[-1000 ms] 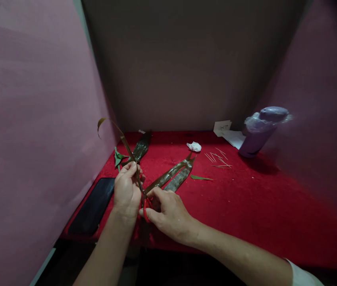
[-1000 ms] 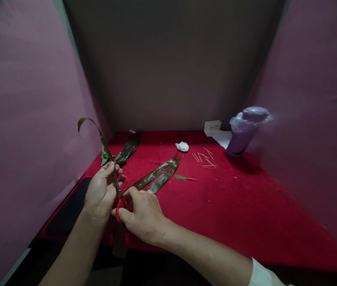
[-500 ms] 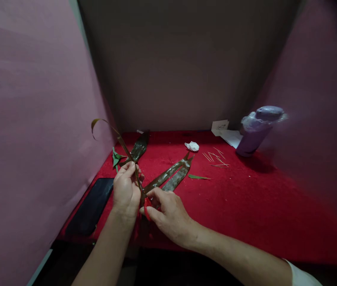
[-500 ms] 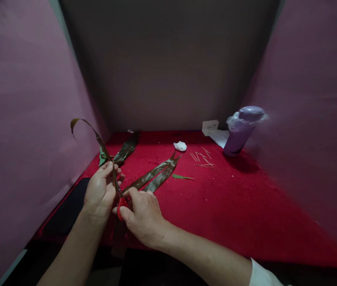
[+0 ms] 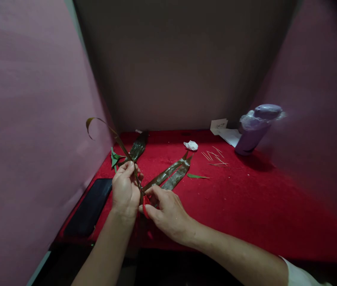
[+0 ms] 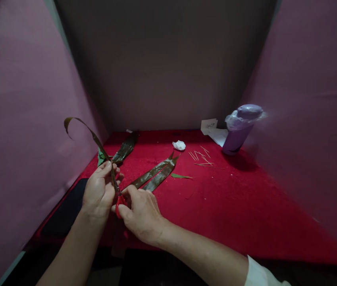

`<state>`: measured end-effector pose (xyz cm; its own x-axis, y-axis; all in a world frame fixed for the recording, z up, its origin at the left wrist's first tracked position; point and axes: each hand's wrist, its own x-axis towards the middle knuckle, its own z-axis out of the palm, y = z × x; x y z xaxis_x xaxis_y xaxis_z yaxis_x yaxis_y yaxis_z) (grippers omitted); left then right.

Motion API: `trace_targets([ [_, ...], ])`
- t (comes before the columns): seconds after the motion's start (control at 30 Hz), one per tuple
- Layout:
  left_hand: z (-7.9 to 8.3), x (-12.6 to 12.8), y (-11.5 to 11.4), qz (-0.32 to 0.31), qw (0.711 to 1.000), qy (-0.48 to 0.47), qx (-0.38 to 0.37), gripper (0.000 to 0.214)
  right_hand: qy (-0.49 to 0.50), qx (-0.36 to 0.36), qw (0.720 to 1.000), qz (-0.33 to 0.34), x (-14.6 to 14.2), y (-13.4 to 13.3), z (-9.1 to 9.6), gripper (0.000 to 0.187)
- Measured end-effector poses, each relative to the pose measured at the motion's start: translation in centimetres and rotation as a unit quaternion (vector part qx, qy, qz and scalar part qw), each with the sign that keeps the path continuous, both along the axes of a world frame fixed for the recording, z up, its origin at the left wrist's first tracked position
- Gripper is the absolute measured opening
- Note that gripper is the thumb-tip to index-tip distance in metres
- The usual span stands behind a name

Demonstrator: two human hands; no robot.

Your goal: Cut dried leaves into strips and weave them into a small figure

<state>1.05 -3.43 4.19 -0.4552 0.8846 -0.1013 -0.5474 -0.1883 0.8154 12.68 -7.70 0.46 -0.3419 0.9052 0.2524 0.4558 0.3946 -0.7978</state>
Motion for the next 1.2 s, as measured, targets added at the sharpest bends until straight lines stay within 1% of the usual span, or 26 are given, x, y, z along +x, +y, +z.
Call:
trace_targets([
  [0.47,-0.21,-0.14,0.10,-0.004,1.000,0.004,-0.004,0.013,0.022,-0.013,1.000,-0.001,-0.37,-0.10,-0.33,0.013],
  [0.63,-0.10,-0.14,0.03,-0.011,1.000,0.010,-0.004,0.012,0.038,-0.023,0.999,0.004,-0.33,0.18,-0.18,0.014],
  [0.83,-0.21,-0.22,0.10,-0.012,1.000,0.012,-0.009,0.011,0.045,-0.024,0.999,0.002,-0.26,0.07,-0.07,0.010],
  [1.1,-0.10,-0.06,0.06,-0.011,1.000,0.020,-0.011,0.009,0.044,-0.037,0.998,-0.003,-0.28,0.13,0.11,0.014],
  [1.2,-0.12,-0.12,0.16,-0.013,1.000,0.025,-0.008,0.010,0.051,-0.038,0.998,-0.001,-0.24,0.12,0.06,0.012],
])
